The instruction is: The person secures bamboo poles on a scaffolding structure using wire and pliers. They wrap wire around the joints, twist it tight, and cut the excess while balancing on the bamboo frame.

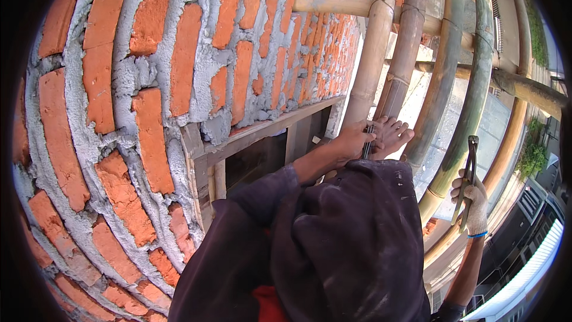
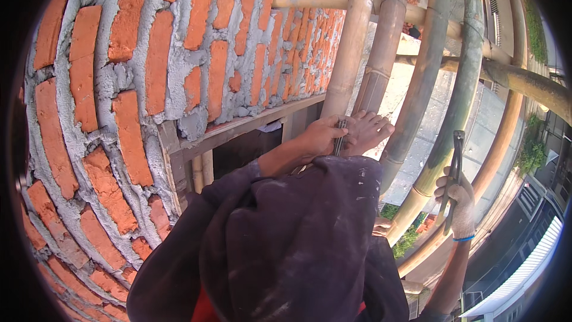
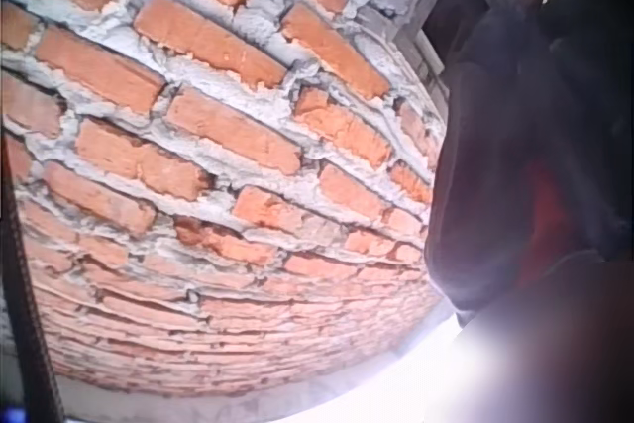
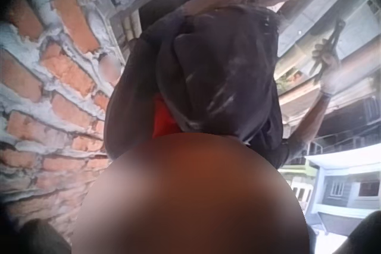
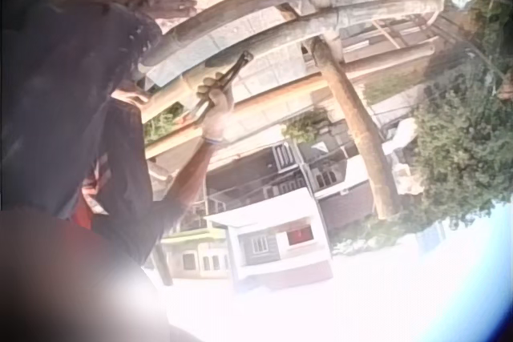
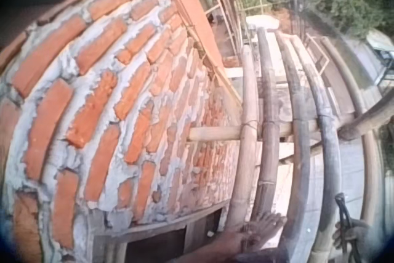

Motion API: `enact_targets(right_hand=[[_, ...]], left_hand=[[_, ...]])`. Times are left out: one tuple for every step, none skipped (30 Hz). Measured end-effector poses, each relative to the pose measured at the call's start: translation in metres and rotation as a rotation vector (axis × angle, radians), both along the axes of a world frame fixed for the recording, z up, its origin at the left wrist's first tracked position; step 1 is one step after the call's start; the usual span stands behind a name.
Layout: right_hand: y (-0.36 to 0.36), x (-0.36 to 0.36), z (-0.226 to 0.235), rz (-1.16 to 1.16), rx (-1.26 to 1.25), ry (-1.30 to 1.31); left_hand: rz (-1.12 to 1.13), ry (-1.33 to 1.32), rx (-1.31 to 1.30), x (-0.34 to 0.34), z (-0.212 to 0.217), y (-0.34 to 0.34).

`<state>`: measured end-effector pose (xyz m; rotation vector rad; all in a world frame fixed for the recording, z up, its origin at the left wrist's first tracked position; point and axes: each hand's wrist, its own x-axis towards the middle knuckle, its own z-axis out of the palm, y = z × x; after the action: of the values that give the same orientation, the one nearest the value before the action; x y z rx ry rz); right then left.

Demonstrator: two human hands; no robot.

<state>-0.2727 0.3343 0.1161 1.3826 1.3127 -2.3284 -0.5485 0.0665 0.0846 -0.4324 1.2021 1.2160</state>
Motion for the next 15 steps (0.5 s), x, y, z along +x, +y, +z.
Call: enact_targets(right_hand=[[0.0,0.007,0.0,0.006,0.047,-0.045],[0.0,0.013,0.0,0.006,0.074,-0.06],[0.0,0.017,-0.001,0.005,0.1,-0.071],[0.002,0.021,-0.001,-0.002,0.072,-0.051],[0.003,0.024,-0.002,-0.036,0.052,-0.044],[0.005,0.025,-0.002,-0.041,0.051,-0.032],[0.006,0.025,-0.003,-0.063,0.041,0.002],[0.008,0.023,-0.003,-0.059,0.072,-0.012],[0.009,0.021,-0.002,-0.08,0.096,-0.017],[0.009,0.018,-0.001,-0.076,0.12,-0.022],[0.008,0.015,0.0,-0.037,0.214,-0.033],[0.008,0.011,0.001,-0.008,0.26,-0.108],[0.007,0.006,0.003,0.03,0.302,-0.141],[0.005,0.002,0.005,0.05,0.317,-0.142],[0.003,-0.001,0.007,0.07,0.312,-0.102]], left_hand=[[-0.013,0.034,-0.028,-0.001,-0.004,0.0],[0.019,0.03,-0.037,-0.002,-0.008,-0.001],[0.076,0.007,-0.033,-0.002,-0.011,-0.003],[0.076,0.044,-0.035,-0.003,-0.013,-0.006],[0.101,0.053,-0.022,-0.002,-0.014,-0.009],[0.128,0.051,-0.024,-0.001,-0.015,-0.01],[0.144,0.051,-0.012,0.0,-0.015,-0.011],[0.159,0.044,-0.011,0.001,-0.014,-0.012],[0.178,0.03,-0.005,0.001,-0.014,-0.013],[0.114,0.071,-0.015,0.001,-0.012,-0.014],[0.111,0.066,-0.019,0.0,-0.009,-0.016],[0.134,0.043,-0.003,-0.002,-0.009,-0.015],[0.167,0.012,0.007,-0.004,-0.008,-0.016],[0.166,0.025,-0.002,-0.005,-0.007,-0.018],[0.178,0.03,-0.019,-0.007,-0.007,-0.02]])
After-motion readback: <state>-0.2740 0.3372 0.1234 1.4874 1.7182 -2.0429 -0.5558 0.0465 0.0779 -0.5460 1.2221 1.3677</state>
